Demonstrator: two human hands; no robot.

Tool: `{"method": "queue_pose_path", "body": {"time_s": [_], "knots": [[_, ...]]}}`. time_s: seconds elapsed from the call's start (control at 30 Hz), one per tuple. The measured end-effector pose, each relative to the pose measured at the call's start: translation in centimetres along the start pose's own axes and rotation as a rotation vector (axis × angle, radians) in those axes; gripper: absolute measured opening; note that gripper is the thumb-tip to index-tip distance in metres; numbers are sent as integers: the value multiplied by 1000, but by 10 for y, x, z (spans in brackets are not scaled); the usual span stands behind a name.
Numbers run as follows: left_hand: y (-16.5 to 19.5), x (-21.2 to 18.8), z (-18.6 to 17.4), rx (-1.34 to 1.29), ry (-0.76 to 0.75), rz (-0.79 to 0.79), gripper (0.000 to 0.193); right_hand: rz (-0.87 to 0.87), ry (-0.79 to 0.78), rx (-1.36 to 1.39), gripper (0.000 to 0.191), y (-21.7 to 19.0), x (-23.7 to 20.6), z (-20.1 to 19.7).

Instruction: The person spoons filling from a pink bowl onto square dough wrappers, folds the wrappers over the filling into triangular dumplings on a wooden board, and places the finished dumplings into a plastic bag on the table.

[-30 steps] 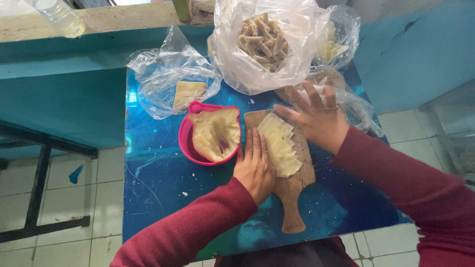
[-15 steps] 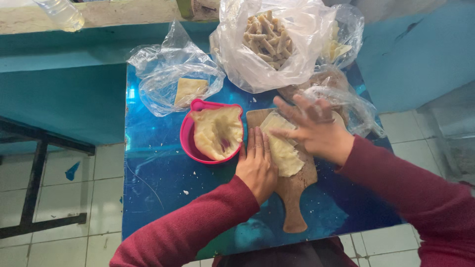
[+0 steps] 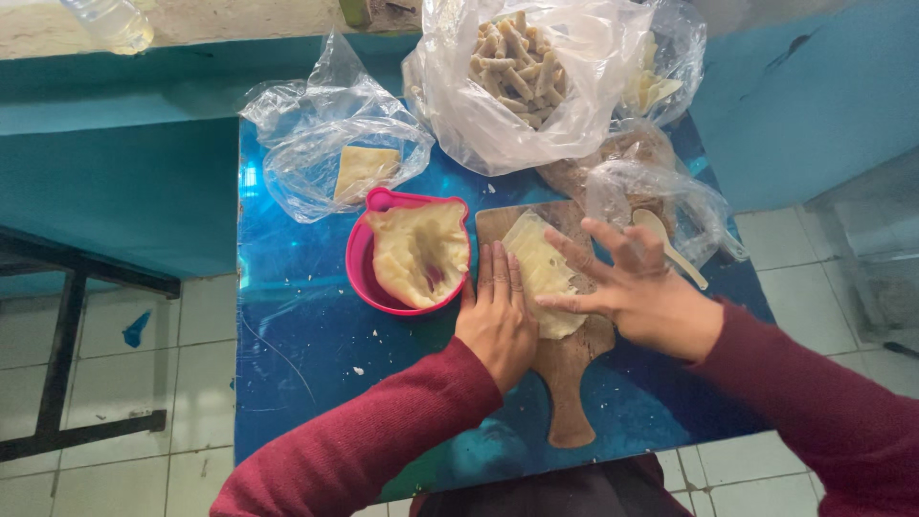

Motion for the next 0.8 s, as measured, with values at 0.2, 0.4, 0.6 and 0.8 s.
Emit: {"method": "queue_pose_path", "body": {"time_s": [0.2,0.4,0.6,0.8], "knots": [[-3,-1,2,-57,-32,-7,75,81,52,-219,82,9,22,7],[-6,2,2,-38,-30,-3,76,202,63,-367,60,40,58,2],[-5,2,4,-35,-13,1,75,125,103,-96,69,27,58,1],[-5,2,6,-32,-18,-1,74,237,-5,-193,64,33,44,12]]}}
Point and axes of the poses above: each hand's wrist, its own x-axis towards the middle knuckle, its own z-axis out of the palm, y = z × x, the point moved 8 cm from there along x, towards the middle knuckle, and after that the axes turned 13 degrees about -y, right-handed, at the moved point
